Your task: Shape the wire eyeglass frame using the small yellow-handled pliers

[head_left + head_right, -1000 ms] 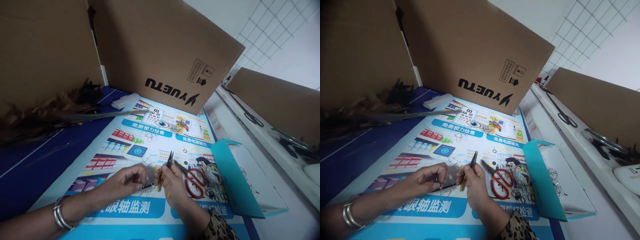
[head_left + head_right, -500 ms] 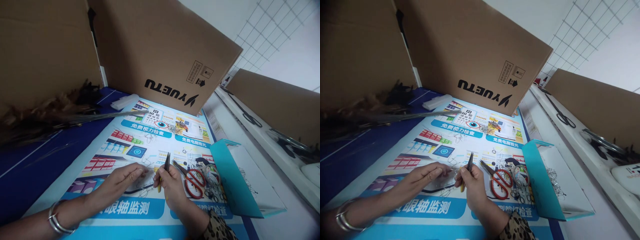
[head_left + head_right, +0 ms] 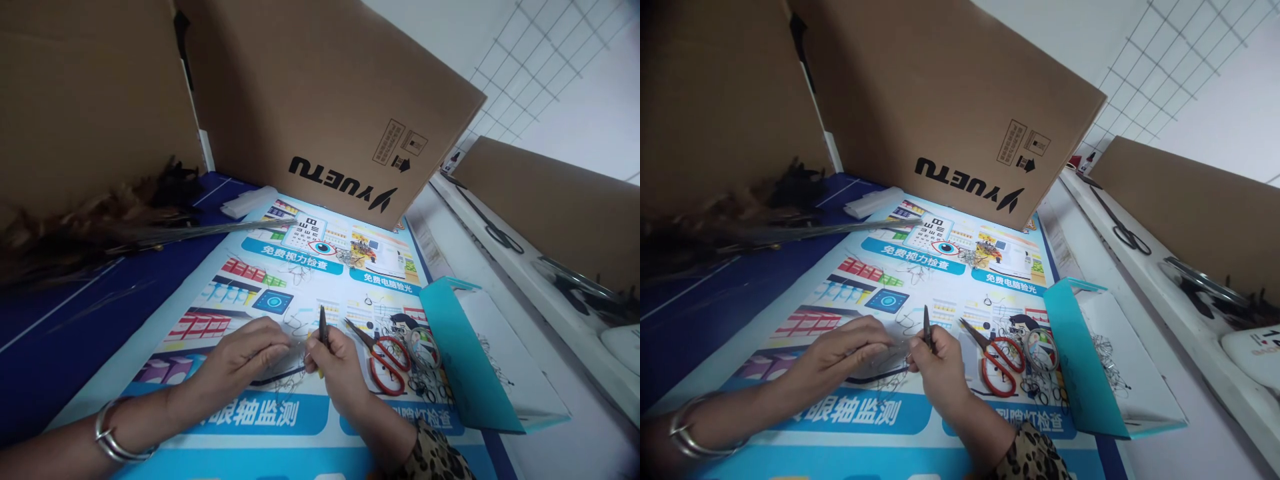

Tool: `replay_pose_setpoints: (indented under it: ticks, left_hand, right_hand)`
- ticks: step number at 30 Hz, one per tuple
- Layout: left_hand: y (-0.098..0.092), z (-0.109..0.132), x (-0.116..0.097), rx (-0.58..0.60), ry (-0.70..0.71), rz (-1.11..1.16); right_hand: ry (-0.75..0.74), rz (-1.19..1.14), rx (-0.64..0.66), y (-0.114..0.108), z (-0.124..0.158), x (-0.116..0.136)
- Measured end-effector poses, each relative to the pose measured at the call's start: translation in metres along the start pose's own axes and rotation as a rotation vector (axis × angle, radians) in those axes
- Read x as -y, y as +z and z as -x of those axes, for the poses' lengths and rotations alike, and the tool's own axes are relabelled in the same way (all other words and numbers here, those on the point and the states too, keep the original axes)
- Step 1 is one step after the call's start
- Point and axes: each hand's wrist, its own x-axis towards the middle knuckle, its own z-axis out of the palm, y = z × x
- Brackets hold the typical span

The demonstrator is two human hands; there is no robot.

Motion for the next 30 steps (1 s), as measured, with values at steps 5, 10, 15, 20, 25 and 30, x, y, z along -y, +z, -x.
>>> replay_pose_setpoints:
  ticks: [5,10,15,20,25,30]
  left_hand:
    - [0.002,-0.001,-0.002,0.003,0.018,-0.014]
    - [0.002,-0.002,-0.002,0.002,0.046,-0.048]
    - [0.003,0.0,0.005,-0.01,0.126,-0.095]
    - [0.003,0.003,0.008,0.009,0.217,-0.121]
    - [0.002,0.002,0.009,0.052,0.207,-0.103]
    - [-0.001,-0.001,0.007,0.05,0.076,-0.018]
  right_hand:
    - [-0.042,0.1,0.05,0.002,-0.004,-0.001]
    - [-0.093,0.143,0.108,0.006,-0.002,-0.001]
    - [-0.087,0.1,0.154,0.008,0.0,-0.001]
    - [-0.039,0.055,0.162,0.009,0.003,0.004]
    - [-0.013,0.078,0.131,0.006,0.003,0.006]
    - [-0.024,0.1,0.125,0.003,0.001,0.001]
